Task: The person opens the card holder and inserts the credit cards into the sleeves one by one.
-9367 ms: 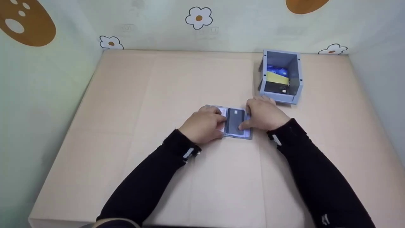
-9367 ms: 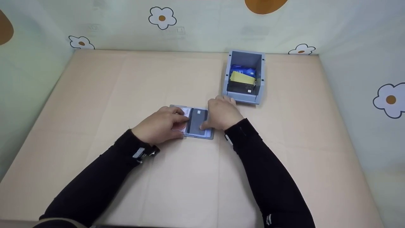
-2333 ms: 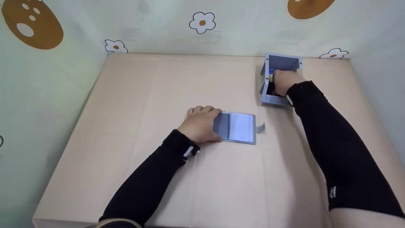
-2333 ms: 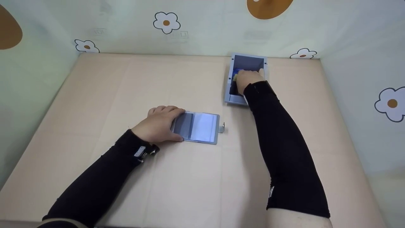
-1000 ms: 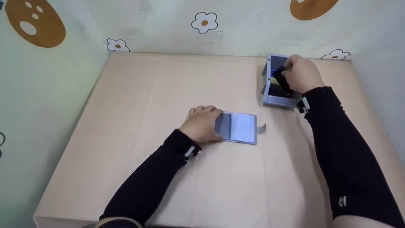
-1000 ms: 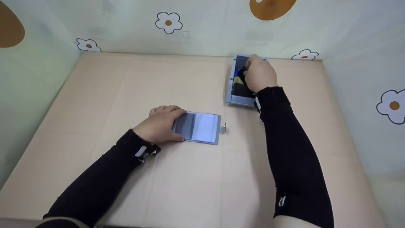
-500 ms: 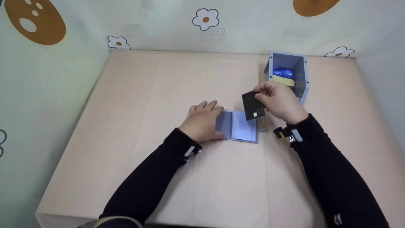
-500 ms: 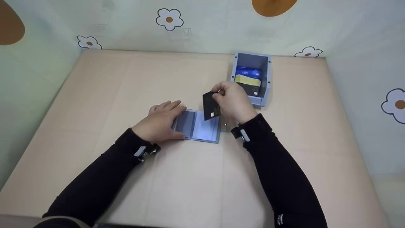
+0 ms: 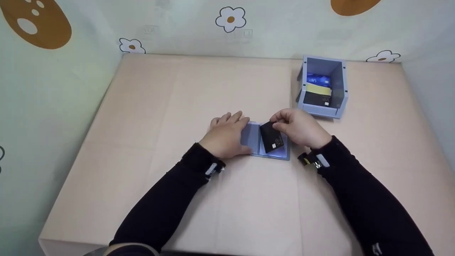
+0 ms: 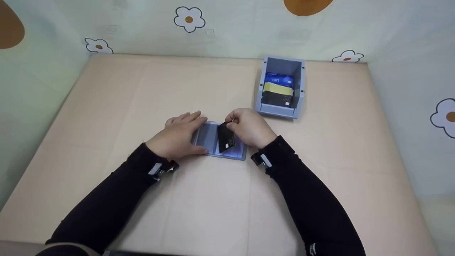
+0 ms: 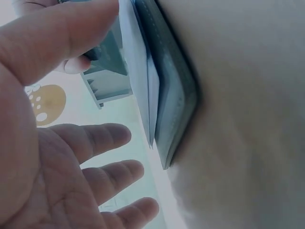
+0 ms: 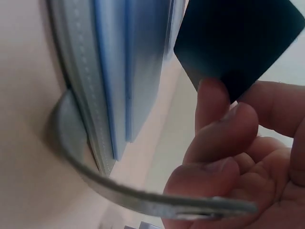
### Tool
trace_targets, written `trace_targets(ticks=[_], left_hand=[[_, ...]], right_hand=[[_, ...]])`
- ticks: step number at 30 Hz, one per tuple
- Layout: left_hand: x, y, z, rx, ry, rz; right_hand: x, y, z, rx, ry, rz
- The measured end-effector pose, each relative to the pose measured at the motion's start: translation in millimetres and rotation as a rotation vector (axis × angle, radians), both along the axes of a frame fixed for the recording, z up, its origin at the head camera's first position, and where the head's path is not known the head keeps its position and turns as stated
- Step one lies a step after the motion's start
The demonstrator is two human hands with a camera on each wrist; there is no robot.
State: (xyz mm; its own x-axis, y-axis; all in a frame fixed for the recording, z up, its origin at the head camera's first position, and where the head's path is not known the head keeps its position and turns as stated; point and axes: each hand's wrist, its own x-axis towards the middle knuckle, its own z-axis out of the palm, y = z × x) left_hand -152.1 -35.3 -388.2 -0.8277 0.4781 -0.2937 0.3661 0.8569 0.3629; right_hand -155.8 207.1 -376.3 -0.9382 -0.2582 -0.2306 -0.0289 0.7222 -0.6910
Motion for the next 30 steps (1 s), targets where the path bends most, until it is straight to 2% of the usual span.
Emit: trace_targets(ticks=[12, 30], left_hand=[[-0.4, 0.7, 1.2, 0.002, -0.027, -0.007], [-0.7, 1.2, 0.7, -0.013, -0.026, -0.004]], right_hand=[[-1.0, -0.8, -5.1, 0.025, 0.021, 0.016], [2.9, -7.0, -6.2, 0.069, 0.034, 0.036]])
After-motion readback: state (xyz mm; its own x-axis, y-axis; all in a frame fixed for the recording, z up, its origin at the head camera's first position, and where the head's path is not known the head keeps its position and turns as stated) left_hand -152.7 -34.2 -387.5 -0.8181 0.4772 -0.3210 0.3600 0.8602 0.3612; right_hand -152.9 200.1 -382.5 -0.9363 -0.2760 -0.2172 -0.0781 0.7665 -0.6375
